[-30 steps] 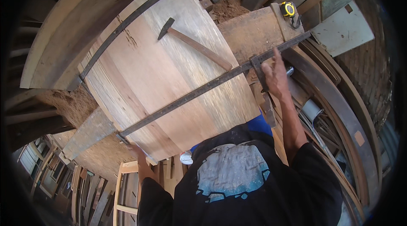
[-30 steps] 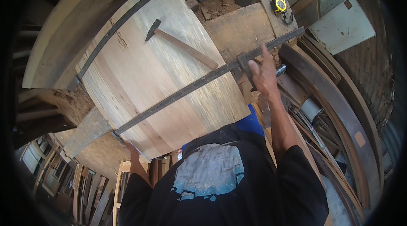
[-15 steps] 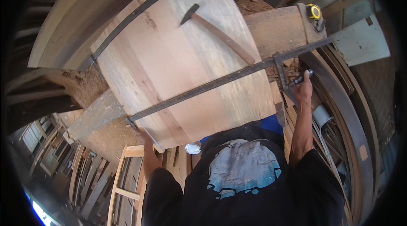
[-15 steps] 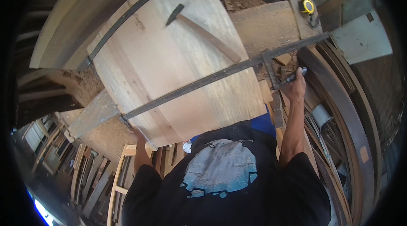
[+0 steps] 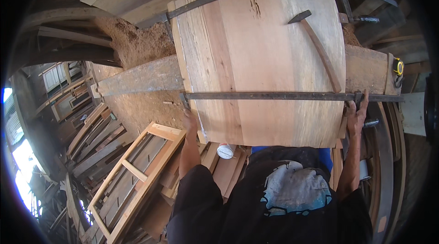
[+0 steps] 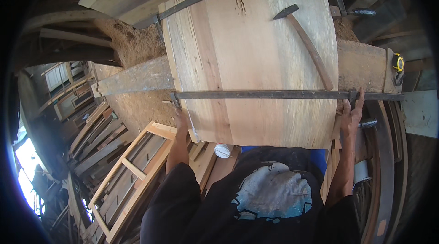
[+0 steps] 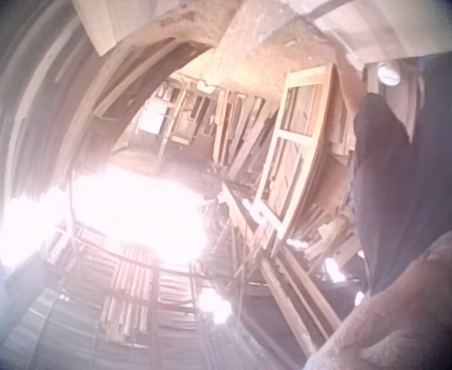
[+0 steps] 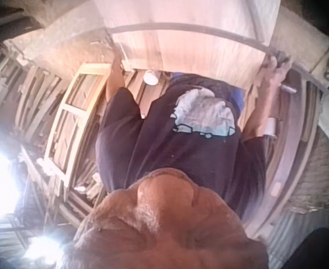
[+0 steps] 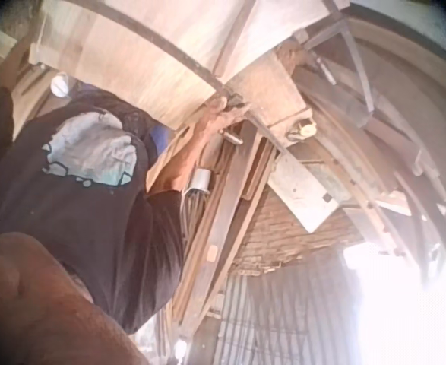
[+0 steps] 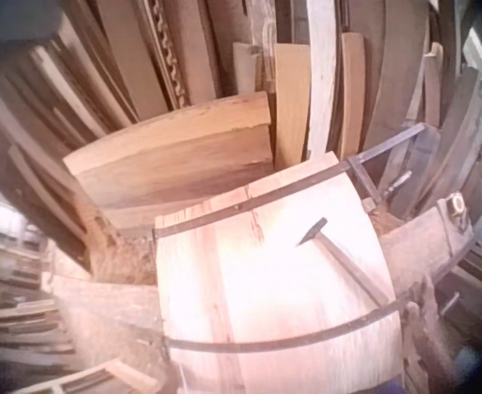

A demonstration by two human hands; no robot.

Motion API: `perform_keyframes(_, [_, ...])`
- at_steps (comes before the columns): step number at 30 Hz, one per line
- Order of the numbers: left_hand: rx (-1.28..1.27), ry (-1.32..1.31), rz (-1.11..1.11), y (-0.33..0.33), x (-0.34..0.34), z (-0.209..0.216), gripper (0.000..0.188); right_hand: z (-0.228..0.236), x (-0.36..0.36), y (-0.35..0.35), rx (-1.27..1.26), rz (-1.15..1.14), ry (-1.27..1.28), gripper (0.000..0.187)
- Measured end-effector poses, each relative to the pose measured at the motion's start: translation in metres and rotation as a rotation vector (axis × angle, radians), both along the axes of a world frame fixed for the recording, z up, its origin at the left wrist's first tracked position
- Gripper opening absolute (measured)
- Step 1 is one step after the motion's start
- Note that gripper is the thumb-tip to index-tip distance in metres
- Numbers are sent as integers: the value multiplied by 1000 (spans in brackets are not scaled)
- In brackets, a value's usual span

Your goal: The person clamps several wood boards together using two long metal clamps, hammering wooden wedges into the clamps to tighten them.

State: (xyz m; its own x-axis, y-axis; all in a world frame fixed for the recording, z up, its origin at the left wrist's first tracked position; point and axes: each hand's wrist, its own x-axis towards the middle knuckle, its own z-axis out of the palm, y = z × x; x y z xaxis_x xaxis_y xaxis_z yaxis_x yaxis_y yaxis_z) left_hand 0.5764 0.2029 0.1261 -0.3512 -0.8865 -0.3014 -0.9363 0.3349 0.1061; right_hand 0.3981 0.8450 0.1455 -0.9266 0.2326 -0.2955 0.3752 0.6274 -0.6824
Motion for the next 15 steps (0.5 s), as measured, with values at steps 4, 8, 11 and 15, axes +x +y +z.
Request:
perform_keyframes(4, [17, 41, -31, -10, -11, -17, 61, -4, -10, -2, -28, -46, 22, 62])
perform_keyframes(8, [42, 96, -96, -43, -14, -42, 61, -21, -32, 7, -37, -38, 68, 58])
perform_keyframes(11, [119, 165, -18, -66, -8, -51, 61, -14, -44, -4, 91, 31, 69, 55])
perform_keyframes(15, [241, 253, -5, -65, -18, -62, 64, -10, -43, 4, 89, -5, 49, 55])
